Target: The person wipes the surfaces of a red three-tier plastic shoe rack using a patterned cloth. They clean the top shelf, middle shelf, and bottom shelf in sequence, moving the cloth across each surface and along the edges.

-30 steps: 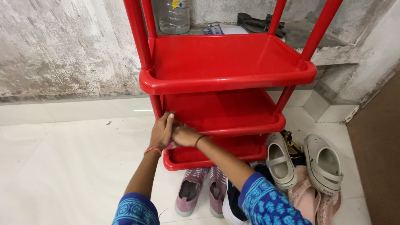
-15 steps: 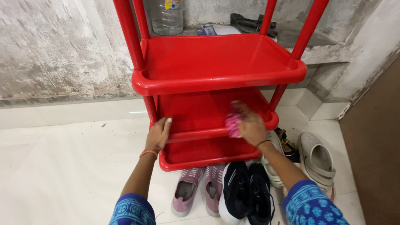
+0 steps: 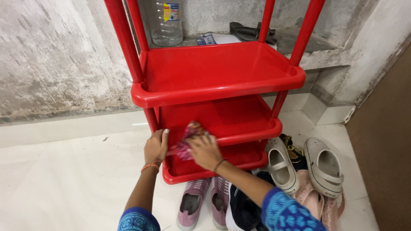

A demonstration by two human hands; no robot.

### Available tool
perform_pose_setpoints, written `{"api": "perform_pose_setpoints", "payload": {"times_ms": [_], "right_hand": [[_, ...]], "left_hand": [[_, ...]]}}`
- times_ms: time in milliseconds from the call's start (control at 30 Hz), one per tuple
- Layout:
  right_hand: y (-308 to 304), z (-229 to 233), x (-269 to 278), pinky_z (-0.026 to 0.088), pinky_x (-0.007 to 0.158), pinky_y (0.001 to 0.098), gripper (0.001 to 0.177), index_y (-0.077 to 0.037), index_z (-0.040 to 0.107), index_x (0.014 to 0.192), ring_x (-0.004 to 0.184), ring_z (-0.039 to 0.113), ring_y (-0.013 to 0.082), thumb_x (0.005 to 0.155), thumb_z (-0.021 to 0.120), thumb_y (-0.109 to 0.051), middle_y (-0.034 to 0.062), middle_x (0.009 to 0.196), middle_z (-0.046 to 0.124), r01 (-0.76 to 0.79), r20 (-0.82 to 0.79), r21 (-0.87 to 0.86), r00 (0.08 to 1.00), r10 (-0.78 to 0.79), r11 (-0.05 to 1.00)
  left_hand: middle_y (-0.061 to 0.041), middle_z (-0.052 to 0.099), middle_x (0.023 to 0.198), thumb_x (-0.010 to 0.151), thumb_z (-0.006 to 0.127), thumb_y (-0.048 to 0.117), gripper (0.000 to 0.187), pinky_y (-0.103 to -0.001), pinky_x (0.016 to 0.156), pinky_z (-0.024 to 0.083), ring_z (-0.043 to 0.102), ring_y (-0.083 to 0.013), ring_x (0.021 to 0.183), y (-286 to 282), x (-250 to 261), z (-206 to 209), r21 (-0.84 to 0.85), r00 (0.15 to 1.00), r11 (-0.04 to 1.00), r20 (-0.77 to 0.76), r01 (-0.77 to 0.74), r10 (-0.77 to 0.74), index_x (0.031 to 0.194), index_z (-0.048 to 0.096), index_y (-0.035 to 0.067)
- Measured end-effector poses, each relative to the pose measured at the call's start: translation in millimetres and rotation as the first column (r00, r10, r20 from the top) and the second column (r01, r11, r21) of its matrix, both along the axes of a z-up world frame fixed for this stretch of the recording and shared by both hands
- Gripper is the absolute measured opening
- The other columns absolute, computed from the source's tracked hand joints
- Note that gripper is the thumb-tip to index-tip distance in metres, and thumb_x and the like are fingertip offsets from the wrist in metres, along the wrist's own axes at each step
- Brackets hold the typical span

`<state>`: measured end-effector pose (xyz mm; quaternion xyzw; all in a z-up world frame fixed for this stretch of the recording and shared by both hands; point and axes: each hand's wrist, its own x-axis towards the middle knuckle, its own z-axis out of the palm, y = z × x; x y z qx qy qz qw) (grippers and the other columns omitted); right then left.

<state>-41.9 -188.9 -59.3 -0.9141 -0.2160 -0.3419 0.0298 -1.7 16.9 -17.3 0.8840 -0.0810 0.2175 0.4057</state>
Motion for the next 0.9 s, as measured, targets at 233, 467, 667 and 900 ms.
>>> {"api": "perform_pose_setpoints", "payload": {"times_ms": [233, 467, 667, 900], "right_hand": [[32.0, -3.7, 14.4, 0.038, 0.097, 0.0443, 0.047, -0.017, 0.061, 0.139, 0.121, 0.056, 0.0222, 0.095, 0.061, -0.033, 0.0035, 0.133, 0.064, -0.120, -0.077, 0.030, 0.990, 0.122, 0.992], [-70.1, -7.1, 20.3, 0.030, 0.114, 0.0512, 0.039, -0.010, 0.065, 0.128, 0.133, 0.053, 0.0244, 0.099, 0.052, -0.034, 0.0083, 0.135, 0.064, -0.041, -0.031, -0.167, 0.999, 0.037, 0.985], [-210.6, -0.3, 0.7, 0.005, 0.130, 0.0649, 0.043, -0.016, 0.077, 0.105, 0.151, 0.041, 0.0295, 0.104, 0.040, -0.037, 0.0066, 0.131, 0.069, 0.513, -0.358, -0.328, 0.710, -0.607, 0.793], [-238.0, -33.3, 15.5, -0.006, 0.117, 0.0741, 0.043, -0.006, 0.076, 0.095, 0.149, 0.038, 0.0326, 0.101, 0.042, -0.032, 0.0142, 0.143, 0.060, 0.615, -0.093, 0.028, 0.787, -0.610, 0.788]], "left_hand": [[-0.020, 0.070, 0.116, 0.106, 0.037, 0.047, 0.054, -0.051, 0.096, 0.047, 0.064, -0.0421, 0.110, 4.1, 10.4, -8.8, 0.117, 0.997, 0.990, 0.000, 0.082, -0.083, 0.116, 0.070, 0.005], [-0.020, 0.067, 0.122, 0.104, 0.034, 0.051, 0.059, -0.050, 0.098, 0.046, 0.060, -0.0414, 0.116, 6.5, 4.8, -5.4, 0.099, 0.986, 0.986, -0.119, 0.132, -0.120, 0.120, 0.068, 0.005], [-0.020, 0.066, 0.125, 0.104, 0.035, 0.055, 0.062, -0.048, 0.101, 0.047, 0.061, -0.0398, 0.118, 17.5, 1.7, -2.7, 0.075, 0.979, 0.984, -0.139, 0.159, -0.148, 0.124, 0.067, 0.006], [-0.020, 0.066, 0.127, 0.102, 0.033, 0.056, 0.063, -0.049, 0.100, 0.046, 0.061, -0.0402, 0.119, 19.8, -2.9, 9.6, 0.050, 0.978, 0.995, -0.193, 0.090, -0.079, 0.128, 0.066, 0.009]]}}
